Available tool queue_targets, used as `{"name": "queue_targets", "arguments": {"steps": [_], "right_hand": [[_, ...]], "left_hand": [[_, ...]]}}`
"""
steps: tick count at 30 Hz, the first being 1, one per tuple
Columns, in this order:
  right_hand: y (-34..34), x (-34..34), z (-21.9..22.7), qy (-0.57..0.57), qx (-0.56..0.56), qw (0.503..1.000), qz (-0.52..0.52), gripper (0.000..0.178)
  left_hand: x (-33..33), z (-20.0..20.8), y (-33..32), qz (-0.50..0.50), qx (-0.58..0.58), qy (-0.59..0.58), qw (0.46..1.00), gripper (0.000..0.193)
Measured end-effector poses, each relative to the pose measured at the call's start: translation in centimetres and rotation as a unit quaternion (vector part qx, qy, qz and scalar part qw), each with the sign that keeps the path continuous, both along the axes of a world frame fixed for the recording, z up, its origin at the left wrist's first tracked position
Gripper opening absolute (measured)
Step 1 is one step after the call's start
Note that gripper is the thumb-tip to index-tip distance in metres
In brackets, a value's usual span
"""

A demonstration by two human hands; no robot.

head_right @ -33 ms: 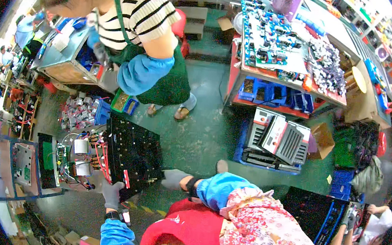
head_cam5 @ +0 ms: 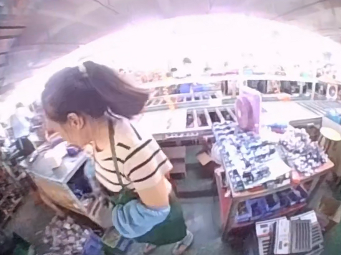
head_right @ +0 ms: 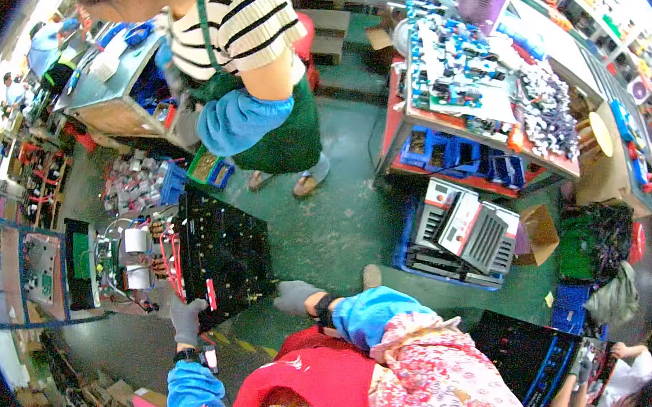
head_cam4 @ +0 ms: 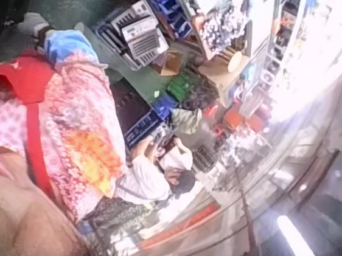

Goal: Connecting wiring and securing internal components of a solar inverter unit on a factory assembly line.

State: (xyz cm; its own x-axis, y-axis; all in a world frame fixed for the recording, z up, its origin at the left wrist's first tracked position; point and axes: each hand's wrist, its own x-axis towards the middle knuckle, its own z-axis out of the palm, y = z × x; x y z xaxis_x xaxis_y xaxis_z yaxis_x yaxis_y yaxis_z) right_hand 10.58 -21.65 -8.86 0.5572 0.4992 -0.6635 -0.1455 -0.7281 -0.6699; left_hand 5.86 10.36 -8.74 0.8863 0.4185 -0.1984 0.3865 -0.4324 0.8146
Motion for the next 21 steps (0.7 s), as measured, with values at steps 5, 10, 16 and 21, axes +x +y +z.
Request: {"name": "queue_targets", "arguments": {"steps": [5,10,16,21], "right_hand": [[-0.2,-1.7,0.0,0.011,0.002,1.0,0.014,0.042],[0.0,-1.7,-4.7,0.026,-0.008,1.0,0.004,0.043],[3.1,-0.8,-4.0,-0.021,-0.01,0.998,0.054,0.048],[6.8,0.7,-4.1,-0.042,0.015,0.997,0.059,0.047]], "left_hand": [[-2.0,-2.9,4.9,-0.003,0.151,0.09,0.984,0.056],[0.8,1.4,1.6,0.016,0.209,0.15,0.966,0.068],[0.7,2.6,1.5,0.065,0.114,0.075,0.989,0.061],[1.7,3.8,1.4,0.087,0.165,0.132,0.974,0.061]]}}
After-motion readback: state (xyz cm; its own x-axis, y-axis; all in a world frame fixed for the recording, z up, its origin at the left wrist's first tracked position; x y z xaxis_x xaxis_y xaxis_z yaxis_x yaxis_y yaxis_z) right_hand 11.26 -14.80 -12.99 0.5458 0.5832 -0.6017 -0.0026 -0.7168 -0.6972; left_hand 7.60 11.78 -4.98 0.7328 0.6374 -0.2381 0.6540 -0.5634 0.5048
